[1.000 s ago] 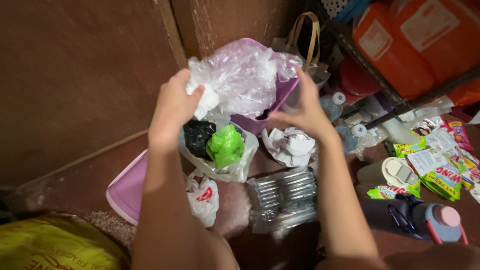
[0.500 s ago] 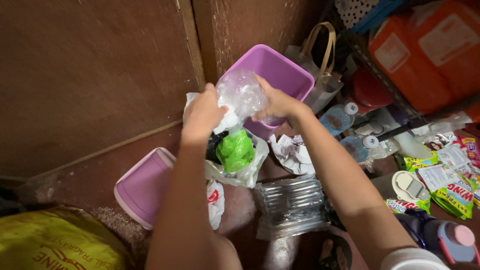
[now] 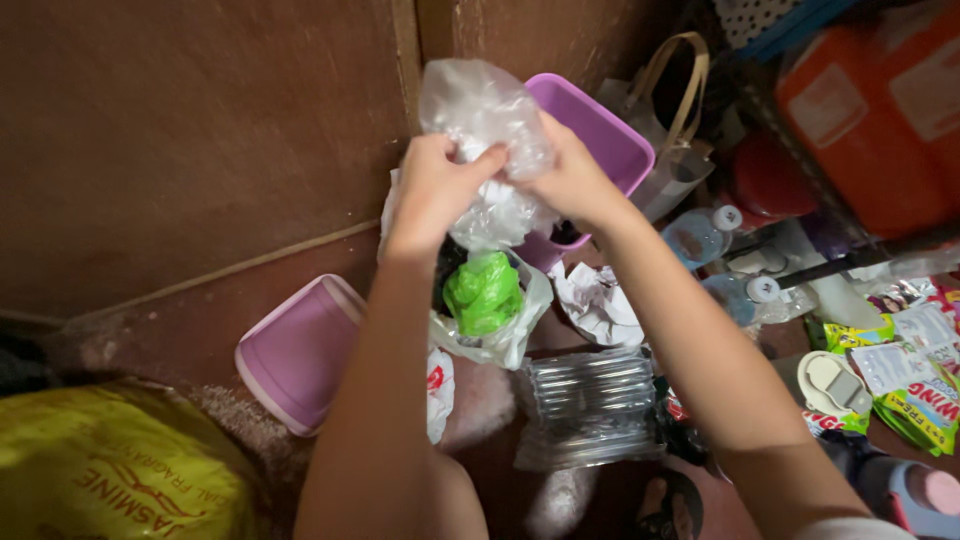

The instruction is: The person sorts through various discarded items on the floor, placing some into a plastic bag and others into a small pink trash bin. They then move to a desk and handle a set of items encased in bubble wrap.

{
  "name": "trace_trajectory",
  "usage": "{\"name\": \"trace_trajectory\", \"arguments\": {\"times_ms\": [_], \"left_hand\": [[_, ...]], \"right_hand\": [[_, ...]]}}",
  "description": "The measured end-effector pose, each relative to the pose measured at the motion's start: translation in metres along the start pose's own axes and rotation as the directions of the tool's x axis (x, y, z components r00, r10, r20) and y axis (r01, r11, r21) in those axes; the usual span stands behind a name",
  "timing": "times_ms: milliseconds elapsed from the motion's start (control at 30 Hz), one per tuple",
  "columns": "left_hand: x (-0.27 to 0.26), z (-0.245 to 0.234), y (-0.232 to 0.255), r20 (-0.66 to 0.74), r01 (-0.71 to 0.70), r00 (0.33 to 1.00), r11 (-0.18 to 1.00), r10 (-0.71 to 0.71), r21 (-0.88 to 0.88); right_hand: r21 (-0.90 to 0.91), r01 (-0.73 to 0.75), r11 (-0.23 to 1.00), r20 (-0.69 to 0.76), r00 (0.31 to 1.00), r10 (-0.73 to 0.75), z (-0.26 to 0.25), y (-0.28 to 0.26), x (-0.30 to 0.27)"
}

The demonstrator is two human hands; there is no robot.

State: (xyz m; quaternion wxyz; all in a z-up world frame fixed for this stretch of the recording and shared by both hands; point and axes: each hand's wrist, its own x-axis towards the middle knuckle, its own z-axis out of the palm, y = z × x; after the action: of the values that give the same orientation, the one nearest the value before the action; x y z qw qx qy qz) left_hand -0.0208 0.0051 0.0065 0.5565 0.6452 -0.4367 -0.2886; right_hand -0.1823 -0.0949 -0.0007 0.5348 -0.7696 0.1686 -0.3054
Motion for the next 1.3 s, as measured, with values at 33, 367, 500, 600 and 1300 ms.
{"name": "trace_trajectory", "arguments": {"times_ms": [33, 367, 500, 600, 1300], "left_hand": [[-0.005, -0.008, 0.003, 0.025, -0.036, 0.999, 0.999, 0.037, -0.041], [-0.010, -0.074, -0.065, -0.162, 0.183, 0.982, 0.698, -0.096, 0.692], [-0.001, -0.080, -0.074, -0.191, 0.385, 0.921, 0.872, -0.340, 0.302], [-0.001, -0.074, -0.077, -0.122, 0.321, 0.947, 0.886, -0.297, 0.334], [-0.003, -0.068, -0.029, 0.027, 0.368, 0.920, 0.885, -0.391, 0.285]], "right_hand": [[0.104, -0.105, 0.989, -0.042, 0.993, 0.110, 0.003, 0.006, -0.003], [0.136, -0.340, 0.930, 0.019, 0.940, 0.341, 0.031, 0.038, -0.045], [-0.449, 0.127, 0.884, 0.190, 0.981, -0.044, 0.081, 0.051, -0.053], [-0.699, -0.043, 0.714, 0.278, 0.903, 0.327, 0.113, 0.062, -0.049], [-0.790, -0.174, 0.588, 0.353, 0.654, 0.669, 0.124, 0.061, -0.027]]}}
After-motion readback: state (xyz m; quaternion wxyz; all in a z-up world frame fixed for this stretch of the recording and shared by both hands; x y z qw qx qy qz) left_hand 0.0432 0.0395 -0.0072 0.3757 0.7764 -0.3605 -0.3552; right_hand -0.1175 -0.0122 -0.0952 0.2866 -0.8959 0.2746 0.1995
